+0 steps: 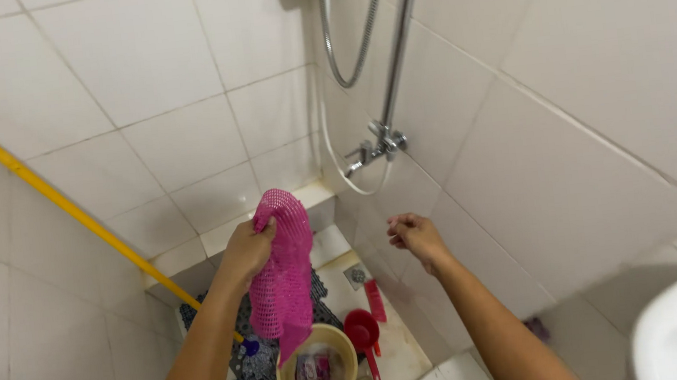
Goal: Wash a pink mesh cloth in the sink with soap and rinse it using the shower head.
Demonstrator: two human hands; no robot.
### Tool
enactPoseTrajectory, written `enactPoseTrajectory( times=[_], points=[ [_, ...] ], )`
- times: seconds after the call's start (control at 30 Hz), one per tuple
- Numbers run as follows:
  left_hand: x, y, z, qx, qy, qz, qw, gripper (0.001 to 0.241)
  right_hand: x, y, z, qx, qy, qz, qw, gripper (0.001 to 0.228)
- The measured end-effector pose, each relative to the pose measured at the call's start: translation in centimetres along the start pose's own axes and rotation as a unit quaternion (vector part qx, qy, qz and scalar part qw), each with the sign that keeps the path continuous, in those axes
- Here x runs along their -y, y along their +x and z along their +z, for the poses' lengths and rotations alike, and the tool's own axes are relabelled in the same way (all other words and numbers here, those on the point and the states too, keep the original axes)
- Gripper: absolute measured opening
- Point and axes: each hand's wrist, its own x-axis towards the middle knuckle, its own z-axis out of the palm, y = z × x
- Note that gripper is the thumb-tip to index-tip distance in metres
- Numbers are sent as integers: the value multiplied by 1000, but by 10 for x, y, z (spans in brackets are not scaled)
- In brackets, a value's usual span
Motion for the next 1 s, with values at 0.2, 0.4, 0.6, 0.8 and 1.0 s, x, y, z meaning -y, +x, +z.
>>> enactPoseTrajectory(
  times=[0.2,0.4,0.6,0.8,1.0],
  points=[
    [8,62,-14,-39,-25,-52,998,48,9,132,3,-69,3,-26,997,24],
    [21,137,-6,-87,-3,-3,996,46,45,189,30,-204,-119,-256,937,20],
    [34,182,-19,-163,-91,10,982,45,72,270,-5,-257,78,-97,958,20],
    [39,255,-23,-176,-87,69,978,44,-4,368,-49,-61,127,-25,990,50],
    [77,388,-11,-135,14,138,981,44,-63,391,-88,-148,-353,-233,894,35]
  ],
)
